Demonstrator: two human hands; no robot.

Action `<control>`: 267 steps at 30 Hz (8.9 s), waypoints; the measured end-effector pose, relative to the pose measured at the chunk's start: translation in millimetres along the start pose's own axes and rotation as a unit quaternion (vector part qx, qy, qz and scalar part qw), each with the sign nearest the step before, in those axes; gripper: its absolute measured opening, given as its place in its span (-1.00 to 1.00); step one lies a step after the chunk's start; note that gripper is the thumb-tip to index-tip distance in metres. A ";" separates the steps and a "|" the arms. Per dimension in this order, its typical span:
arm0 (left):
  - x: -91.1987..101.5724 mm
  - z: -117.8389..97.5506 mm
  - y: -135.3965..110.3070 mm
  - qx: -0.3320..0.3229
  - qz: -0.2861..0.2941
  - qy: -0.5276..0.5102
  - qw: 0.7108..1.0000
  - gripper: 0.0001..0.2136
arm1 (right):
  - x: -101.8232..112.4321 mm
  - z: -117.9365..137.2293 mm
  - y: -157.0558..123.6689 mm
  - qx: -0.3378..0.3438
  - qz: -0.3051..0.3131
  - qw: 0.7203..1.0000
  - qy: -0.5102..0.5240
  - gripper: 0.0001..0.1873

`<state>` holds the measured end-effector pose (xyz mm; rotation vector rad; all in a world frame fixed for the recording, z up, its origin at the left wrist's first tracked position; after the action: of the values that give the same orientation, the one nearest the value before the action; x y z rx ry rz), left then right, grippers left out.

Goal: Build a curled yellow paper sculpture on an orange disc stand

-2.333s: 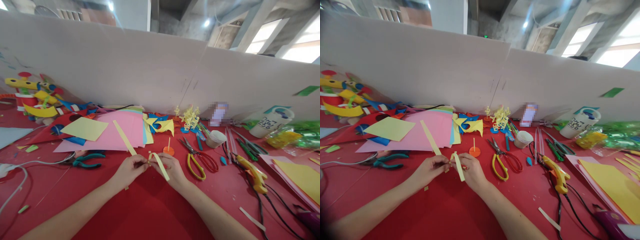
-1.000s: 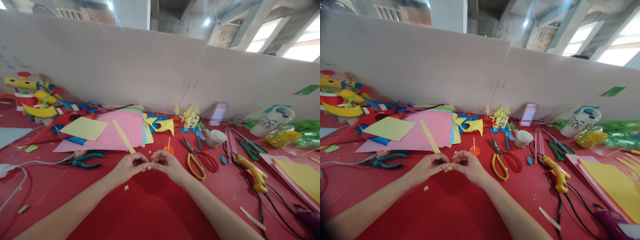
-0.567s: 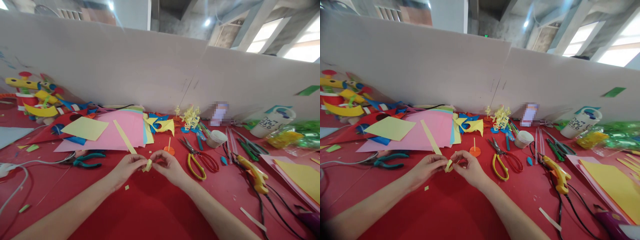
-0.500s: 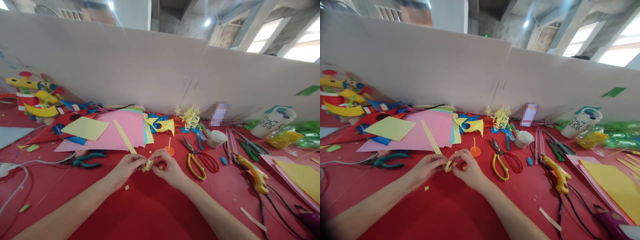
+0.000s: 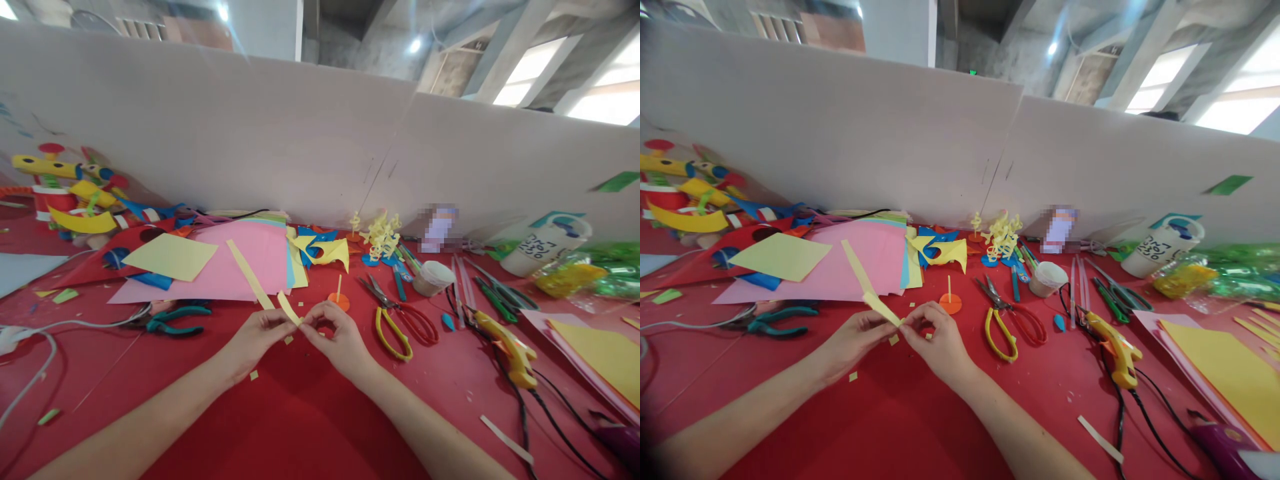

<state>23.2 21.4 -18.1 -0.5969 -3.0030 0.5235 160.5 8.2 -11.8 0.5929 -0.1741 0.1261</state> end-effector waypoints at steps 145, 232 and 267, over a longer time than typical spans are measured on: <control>-4.4 -12.7 -6.9 -0.183 -0.062 0.328 0.925 -0.79 | -6.5 -26.0 -1.9 -0.170 0.033 0.968 0.184 -0.80; 3.0 -2.2 -1.4 -0.090 -0.035 0.093 0.991 -0.85 | -8.6 -8.8 -3.4 -0.108 -0.026 0.978 0.175 -0.82; 0.9 -6.4 -3.4 -0.147 -0.089 0.269 0.948 -0.86 | -5.2 -17.5 -0.2 -0.147 0.025 0.977 0.150 -0.80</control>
<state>21.8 20.9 -10.9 -0.3902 -2.5763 -0.0954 157.7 17.6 -27.2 0.2700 0.0854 0.2318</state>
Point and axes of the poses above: each hand's wrist, its own y-axis towards the middle knuckle, its own x-axis out of the back of the hand, z = x × y, the point moved 5 cm from there along y, towards the middle knuckle, and after that the axes turned 11 degrees about x, right-handed, at the moved point
